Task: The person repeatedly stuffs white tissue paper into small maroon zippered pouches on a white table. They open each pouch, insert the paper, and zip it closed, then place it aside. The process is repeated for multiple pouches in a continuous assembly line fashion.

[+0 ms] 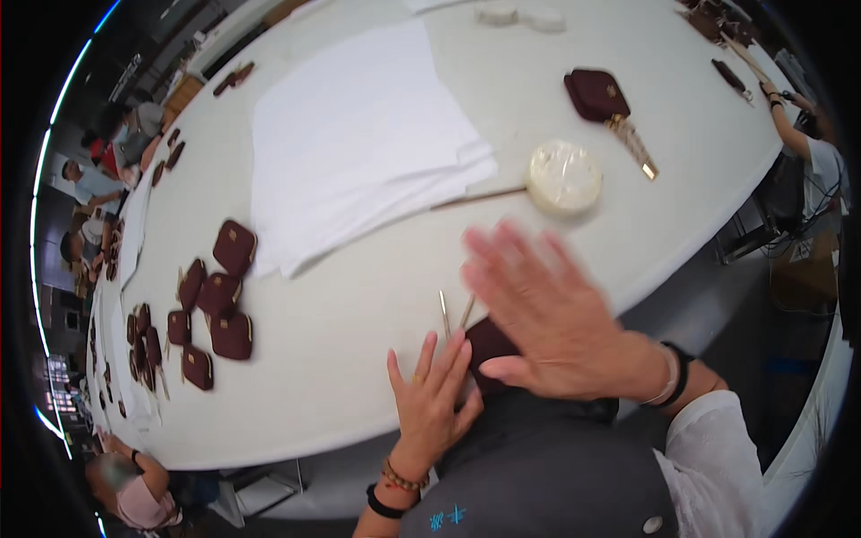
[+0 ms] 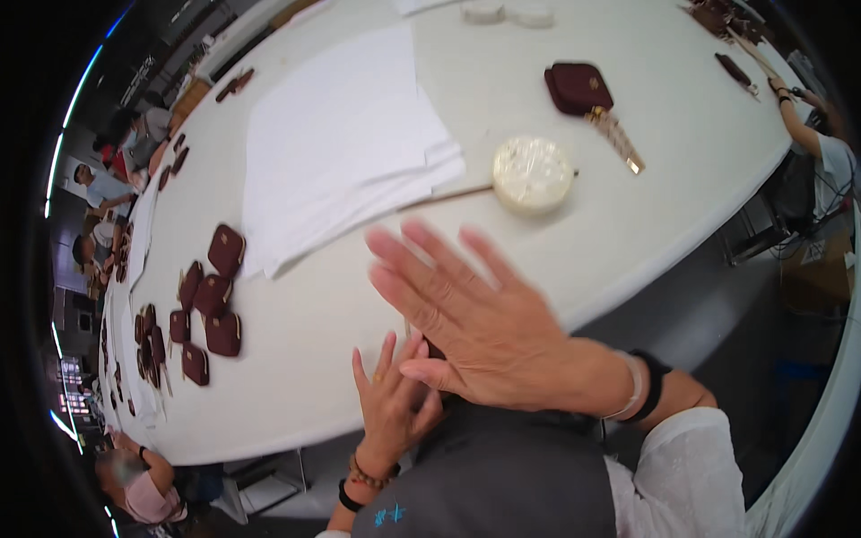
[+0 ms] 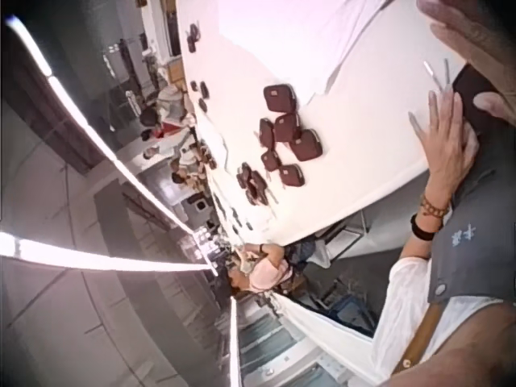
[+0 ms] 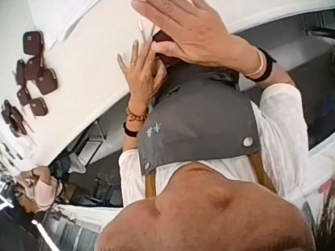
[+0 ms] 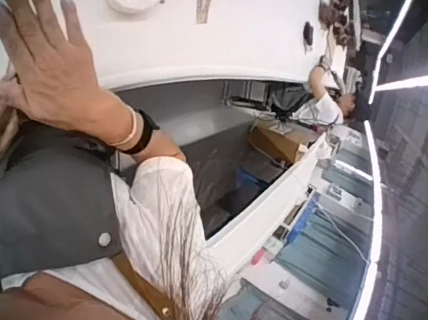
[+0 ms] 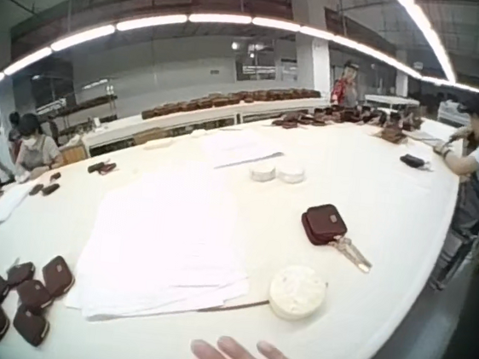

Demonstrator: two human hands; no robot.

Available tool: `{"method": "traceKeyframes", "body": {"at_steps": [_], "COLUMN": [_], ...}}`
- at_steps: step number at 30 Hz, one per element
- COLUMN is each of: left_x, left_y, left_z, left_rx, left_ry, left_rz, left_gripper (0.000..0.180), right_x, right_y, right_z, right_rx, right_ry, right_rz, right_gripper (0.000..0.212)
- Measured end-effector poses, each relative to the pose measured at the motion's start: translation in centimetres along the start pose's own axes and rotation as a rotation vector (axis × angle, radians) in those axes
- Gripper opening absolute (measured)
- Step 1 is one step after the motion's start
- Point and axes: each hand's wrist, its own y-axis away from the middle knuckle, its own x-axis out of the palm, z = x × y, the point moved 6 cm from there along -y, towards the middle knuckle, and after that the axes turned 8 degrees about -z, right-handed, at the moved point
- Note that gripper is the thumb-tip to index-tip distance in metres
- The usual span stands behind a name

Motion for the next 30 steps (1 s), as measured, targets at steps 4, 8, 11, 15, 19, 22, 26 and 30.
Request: {"method": "traceKeyframes", "body": {"at_steps": [4,8,11,15,19,22,26,30], "left_x": [1.0,1.4,1.7,3.1,0.9,0.8,2.7,2.4], "left_y": [0.1,0.8,0.5,0.4,1.3,-0.5,-0.9,-1.0], "left_z": [0.6,1.0,0.7,0.9,1.4,-1.3,-2.0,-1.7], "left_rx": [0.0,-0.021,-0.001,-0.018,-0.131,0.141,0.186,0.151], "left_ry": [0.012,-0.02,-0.031,0.048,0.076,0.018,0.171,0.156], "left_rz": [-0.038,0.1,0.001,-0.065,-0.018,0.045,0.091,0.036], "left_gripper": [0.062,0.081,0.1,0.109,0.093,0.092,0.09,0.086], "right_x": [8.1,3.2,4.5,7.0,-0.3,6.2,5.8,1.5], "right_y": [4.5,1.5,3.0,4.4,1.3,6.1,6.3,6.0], "right_z": [-1.5,1.2,1.9,-0.3,2.3,-2.0,-2.5,-2.4], "right_rx": [0.072,-0.056,-0.081,-0.033,-0.08,0.118,0.158,0.12], "right_ry": [-0.094,-0.027,-0.045,-0.02,0.115,-0.057,-0.129,-0.112], "right_rz": [0.168,0.099,0.145,0.214,0.047,0.22,0.225,0.099], "right_gripper": [0.065,0.065,0.065,0.063,0.065,0.066,0.067,0.071]}}
